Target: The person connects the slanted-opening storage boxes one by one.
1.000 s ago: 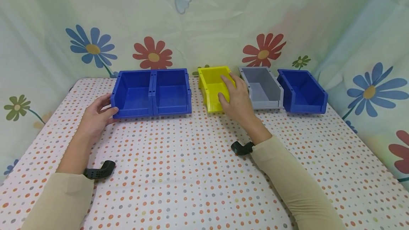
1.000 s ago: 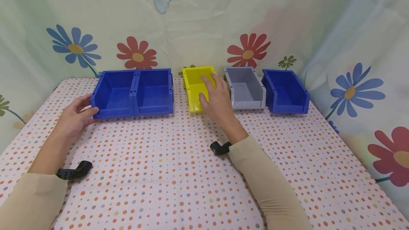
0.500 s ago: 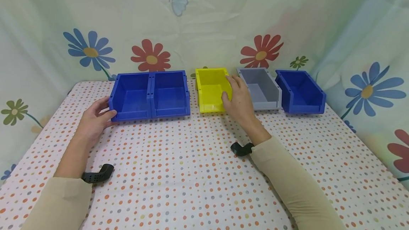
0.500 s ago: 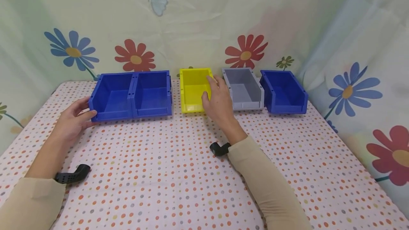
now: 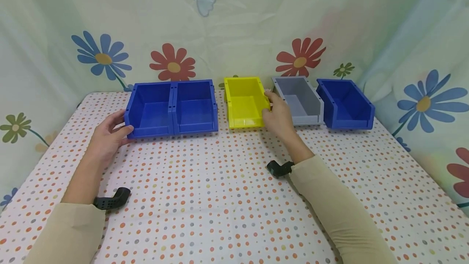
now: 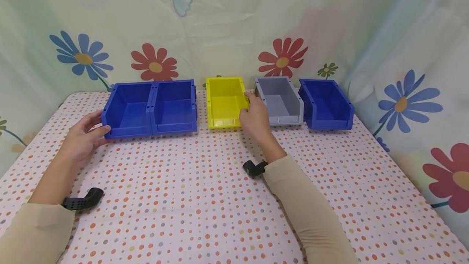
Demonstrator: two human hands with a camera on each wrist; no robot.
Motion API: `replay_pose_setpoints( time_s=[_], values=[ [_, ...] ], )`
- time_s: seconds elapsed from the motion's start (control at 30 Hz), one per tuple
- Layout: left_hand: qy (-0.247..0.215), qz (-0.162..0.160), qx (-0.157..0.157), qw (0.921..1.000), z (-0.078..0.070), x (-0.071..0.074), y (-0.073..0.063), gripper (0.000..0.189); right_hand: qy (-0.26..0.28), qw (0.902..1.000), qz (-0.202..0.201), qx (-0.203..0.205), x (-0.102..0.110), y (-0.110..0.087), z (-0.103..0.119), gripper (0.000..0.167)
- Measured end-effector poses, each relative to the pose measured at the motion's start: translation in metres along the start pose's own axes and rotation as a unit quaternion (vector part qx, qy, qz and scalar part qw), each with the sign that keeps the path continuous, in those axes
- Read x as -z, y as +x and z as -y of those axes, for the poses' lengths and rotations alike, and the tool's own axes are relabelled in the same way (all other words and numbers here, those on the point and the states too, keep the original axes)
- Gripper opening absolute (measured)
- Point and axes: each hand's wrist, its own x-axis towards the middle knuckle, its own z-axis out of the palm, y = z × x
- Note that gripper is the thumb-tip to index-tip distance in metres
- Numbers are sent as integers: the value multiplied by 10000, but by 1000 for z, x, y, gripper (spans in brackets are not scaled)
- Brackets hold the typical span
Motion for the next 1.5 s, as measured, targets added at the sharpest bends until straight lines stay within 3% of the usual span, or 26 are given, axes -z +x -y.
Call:
replay_pose_setpoints(
  time_s=[0.9, 1.5],
  values=[
    [104, -27, 44, 9999, 0, -1, 1, 68, 268, 9988, -411, 83, -2, -1, -2, 52],
    [81, -33, 81, 9999, 0, -1, 1, 67, 420, 9963, -726, 167, 5, -1, 10, 52]
  ],
)
